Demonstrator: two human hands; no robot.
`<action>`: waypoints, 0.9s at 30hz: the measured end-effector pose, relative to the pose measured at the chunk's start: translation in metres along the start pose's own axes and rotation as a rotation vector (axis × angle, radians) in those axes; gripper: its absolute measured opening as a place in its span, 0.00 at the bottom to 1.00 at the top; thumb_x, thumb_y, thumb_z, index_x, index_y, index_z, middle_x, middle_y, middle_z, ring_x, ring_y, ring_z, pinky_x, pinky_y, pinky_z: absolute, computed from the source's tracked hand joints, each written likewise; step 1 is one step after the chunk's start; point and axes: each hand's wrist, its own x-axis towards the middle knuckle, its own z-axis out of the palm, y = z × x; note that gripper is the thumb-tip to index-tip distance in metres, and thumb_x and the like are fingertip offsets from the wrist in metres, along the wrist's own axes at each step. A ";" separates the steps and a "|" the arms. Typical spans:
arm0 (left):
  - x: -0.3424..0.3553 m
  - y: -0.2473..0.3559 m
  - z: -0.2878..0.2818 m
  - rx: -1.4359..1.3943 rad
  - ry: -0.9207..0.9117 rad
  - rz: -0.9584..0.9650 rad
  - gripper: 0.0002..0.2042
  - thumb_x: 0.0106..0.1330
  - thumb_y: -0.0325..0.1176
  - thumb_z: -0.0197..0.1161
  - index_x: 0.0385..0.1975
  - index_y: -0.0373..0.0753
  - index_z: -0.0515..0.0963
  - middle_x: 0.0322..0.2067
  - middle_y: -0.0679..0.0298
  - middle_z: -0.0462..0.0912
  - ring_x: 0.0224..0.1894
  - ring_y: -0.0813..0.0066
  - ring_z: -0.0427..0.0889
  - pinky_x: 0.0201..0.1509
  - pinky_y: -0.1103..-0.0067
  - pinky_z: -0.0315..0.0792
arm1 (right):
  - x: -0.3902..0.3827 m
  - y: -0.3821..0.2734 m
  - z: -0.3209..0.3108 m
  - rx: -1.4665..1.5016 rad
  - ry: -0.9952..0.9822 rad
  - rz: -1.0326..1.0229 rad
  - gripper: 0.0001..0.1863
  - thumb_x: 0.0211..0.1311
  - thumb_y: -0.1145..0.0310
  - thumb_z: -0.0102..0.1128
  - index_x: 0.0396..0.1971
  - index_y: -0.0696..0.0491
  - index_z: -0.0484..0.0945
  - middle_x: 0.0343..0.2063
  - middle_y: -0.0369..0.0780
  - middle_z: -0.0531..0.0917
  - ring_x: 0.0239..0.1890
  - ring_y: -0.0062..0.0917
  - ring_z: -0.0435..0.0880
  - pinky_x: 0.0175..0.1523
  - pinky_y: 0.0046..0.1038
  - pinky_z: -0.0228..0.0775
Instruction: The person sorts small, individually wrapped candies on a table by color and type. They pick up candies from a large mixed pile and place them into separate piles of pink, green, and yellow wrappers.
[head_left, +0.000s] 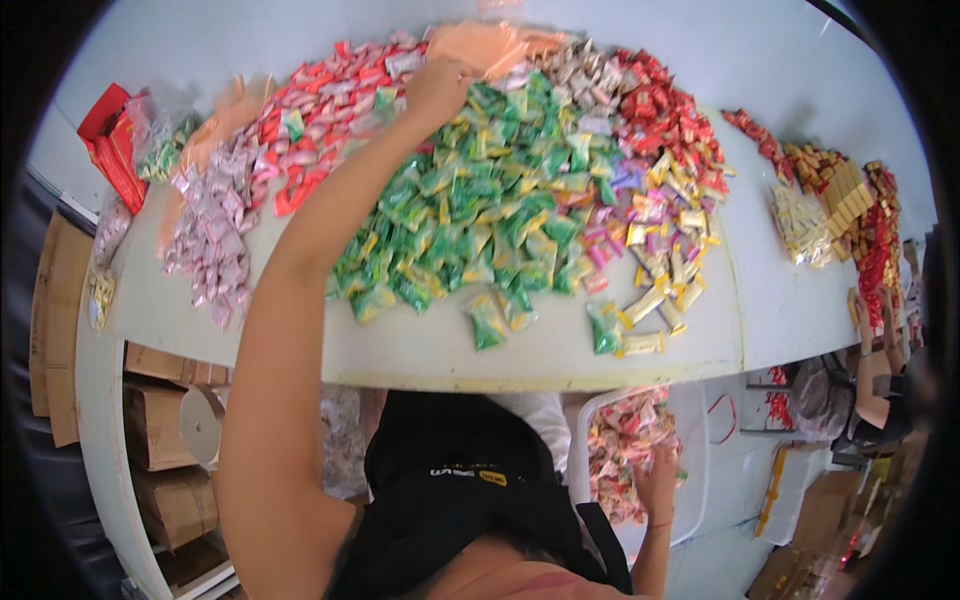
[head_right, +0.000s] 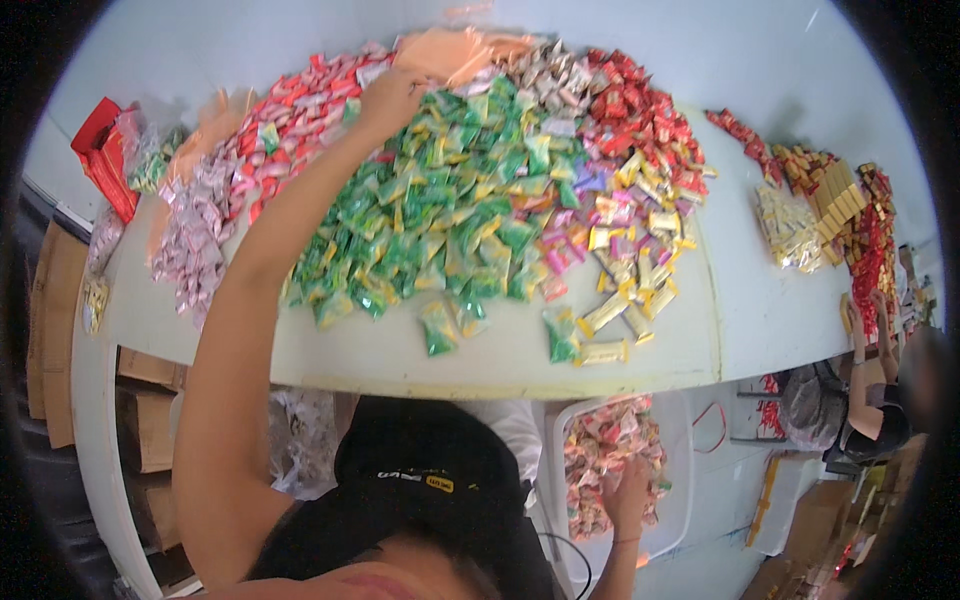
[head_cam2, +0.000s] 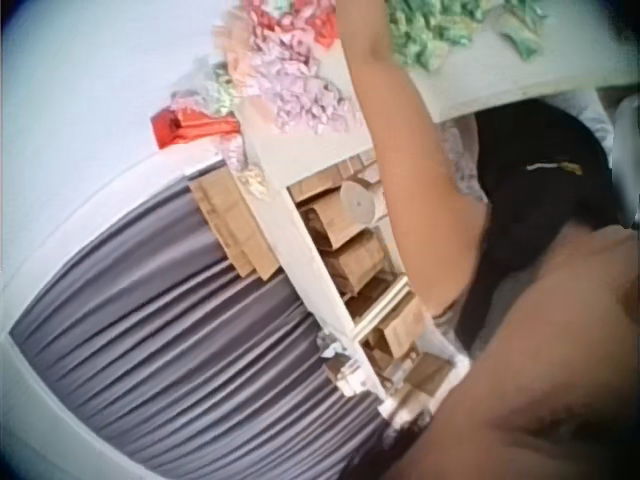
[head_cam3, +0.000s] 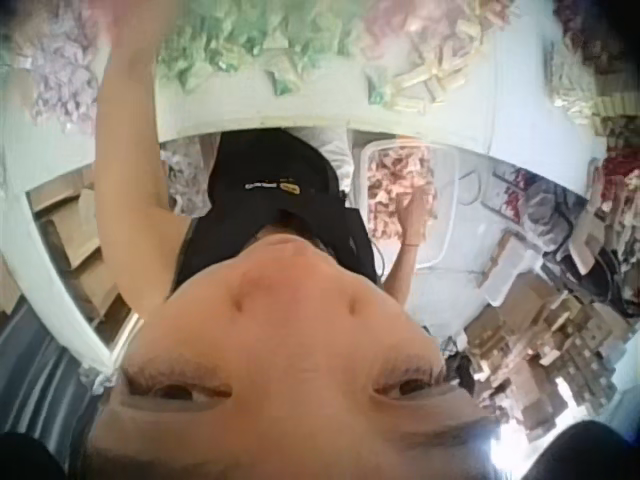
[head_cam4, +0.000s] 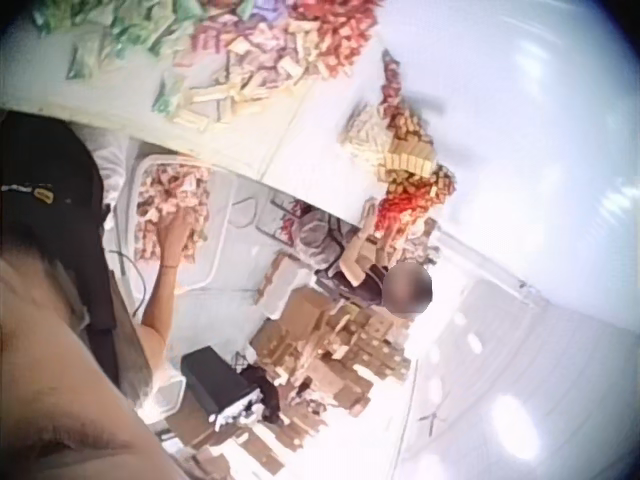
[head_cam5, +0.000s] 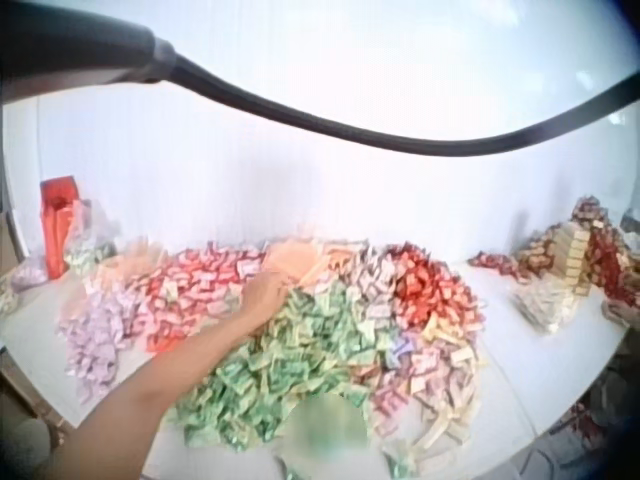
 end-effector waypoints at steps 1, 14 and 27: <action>0.016 -0.005 0.016 0.021 -0.029 -0.047 0.13 0.58 0.43 0.62 0.35 0.40 0.78 0.36 0.58 0.81 0.41 0.60 0.80 0.42 0.64 0.74 | 0.008 -0.011 -0.009 0.149 -0.111 0.062 0.26 0.51 0.66 0.65 0.49 0.59 0.70 0.46 0.55 0.75 0.51 0.50 0.73 0.55 0.42 0.65; 0.070 0.000 0.069 -0.075 -0.053 -0.414 0.15 0.56 0.43 0.55 0.27 0.37 0.82 0.27 0.53 0.83 0.33 0.53 0.83 0.38 0.63 0.76 | 0.098 -0.121 -0.108 0.583 0.093 -0.059 0.12 0.57 0.78 0.58 0.42 0.60 0.77 0.35 0.45 0.82 0.35 0.31 0.82 0.40 0.28 0.72; -0.013 0.036 -0.023 -0.292 -0.111 -0.243 0.18 0.54 0.48 0.64 0.37 0.40 0.80 0.36 0.58 0.80 0.39 0.60 0.80 0.39 0.67 0.72 | 0.301 -0.366 -0.159 0.822 0.046 -0.916 0.12 0.57 0.77 0.59 0.43 0.56 0.77 0.34 0.42 0.80 0.35 0.30 0.81 0.37 0.27 0.73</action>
